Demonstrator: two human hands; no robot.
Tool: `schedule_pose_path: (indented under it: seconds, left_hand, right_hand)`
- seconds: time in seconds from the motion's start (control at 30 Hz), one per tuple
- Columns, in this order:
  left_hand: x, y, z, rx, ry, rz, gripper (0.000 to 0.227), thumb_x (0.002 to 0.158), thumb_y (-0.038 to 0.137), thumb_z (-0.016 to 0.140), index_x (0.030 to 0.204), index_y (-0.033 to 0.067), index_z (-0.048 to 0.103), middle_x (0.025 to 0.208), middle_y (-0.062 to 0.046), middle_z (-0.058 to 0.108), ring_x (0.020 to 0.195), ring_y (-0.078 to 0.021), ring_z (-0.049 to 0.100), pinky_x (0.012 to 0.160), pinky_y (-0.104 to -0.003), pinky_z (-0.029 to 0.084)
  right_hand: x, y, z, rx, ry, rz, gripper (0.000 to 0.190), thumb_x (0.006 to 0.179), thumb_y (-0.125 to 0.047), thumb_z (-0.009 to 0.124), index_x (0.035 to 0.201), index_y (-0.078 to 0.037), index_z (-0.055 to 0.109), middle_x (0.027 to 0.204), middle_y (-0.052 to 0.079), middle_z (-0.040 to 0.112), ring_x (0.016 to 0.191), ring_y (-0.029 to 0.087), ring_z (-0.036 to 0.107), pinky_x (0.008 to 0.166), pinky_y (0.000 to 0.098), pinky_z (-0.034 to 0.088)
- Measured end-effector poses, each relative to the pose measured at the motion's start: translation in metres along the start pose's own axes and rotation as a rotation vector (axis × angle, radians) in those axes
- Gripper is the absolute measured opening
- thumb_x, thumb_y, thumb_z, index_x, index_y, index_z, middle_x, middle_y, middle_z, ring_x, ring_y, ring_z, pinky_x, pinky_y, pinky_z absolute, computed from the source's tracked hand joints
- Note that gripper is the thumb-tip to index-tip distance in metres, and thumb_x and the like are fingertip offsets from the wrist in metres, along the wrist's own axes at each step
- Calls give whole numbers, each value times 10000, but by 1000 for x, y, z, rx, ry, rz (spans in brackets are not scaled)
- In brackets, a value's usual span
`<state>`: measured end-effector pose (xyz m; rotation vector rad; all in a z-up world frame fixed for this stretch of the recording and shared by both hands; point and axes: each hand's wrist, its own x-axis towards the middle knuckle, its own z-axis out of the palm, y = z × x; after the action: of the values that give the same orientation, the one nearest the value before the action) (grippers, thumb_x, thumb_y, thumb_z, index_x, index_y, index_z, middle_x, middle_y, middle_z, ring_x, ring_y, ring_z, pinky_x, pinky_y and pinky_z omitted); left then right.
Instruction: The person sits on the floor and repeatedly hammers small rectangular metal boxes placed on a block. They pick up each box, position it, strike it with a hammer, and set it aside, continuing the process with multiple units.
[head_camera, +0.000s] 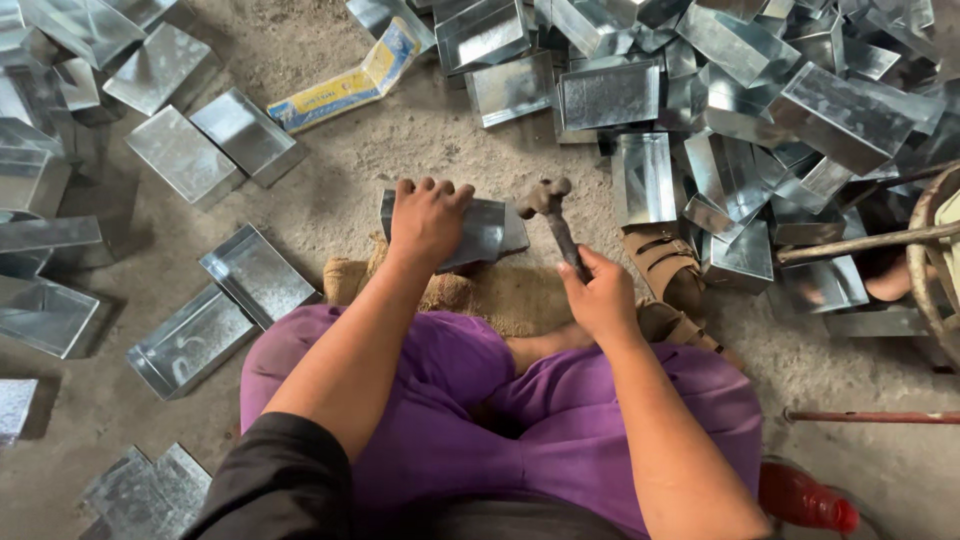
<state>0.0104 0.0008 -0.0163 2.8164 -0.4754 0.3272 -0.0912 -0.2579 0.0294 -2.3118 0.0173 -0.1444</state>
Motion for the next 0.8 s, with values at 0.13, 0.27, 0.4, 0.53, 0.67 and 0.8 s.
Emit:
schedule_pose_path:
  seconds: [0.13,0.27,0.4,0.53,0.67,0.8]
  left_hand:
    - [-6,-3,11,37,31,-26,336,974,183,536,1280,181,676,1228,-45,707,1195,-276,627,1176,-590,269]
    - [1,0,8,31,-228,-129,483,962,376,539,1388,150,570,1369,-84,607,1355,-286,485,1202,-639,121]
    - [-4,15,10,-64,-317,-232,689,1015,518,474,1565,116,371,1599,-127,382,1516,-330,252,1217,-652,47]
    - [-11,38,5,-124,-332,-384,822,1009,593,482,1606,86,231,1680,-164,169,1562,-348,69,1203,-662,-39]
    - [-8,35,-15,65,-572,-229,871,949,473,569,1635,234,90,1719,-51,3,1592,-310,-65,1211,-653,-118]
    - [-7,1,-31,181,-629,-313,1009,891,278,627,1645,338,-40,1718,-73,-110,1560,-374,-127,1148,-675,-130]
  right_hand:
    - [-8,2,-1,22,-9,77,213,944,-235,727,1025,-39,716,634,71,613,562,142,543,561,324,446]
    - [-1,-10,-3,62,3,89,199,932,-229,723,1021,-51,724,615,36,594,554,102,504,537,305,419]
    - [-3,-10,-6,48,-13,105,189,936,-229,718,1000,-51,724,589,9,573,536,81,479,527,288,399]
    - [-4,-9,-3,90,-36,121,186,941,-229,715,984,-48,719,571,9,539,523,78,435,508,300,362]
    - [-3,-8,-1,78,-42,153,185,934,-233,718,980,-54,716,545,-1,519,501,75,412,489,302,344]
    - [-5,-2,-7,111,-13,111,182,934,-223,717,1000,-54,717,556,-22,527,520,54,407,488,288,348]
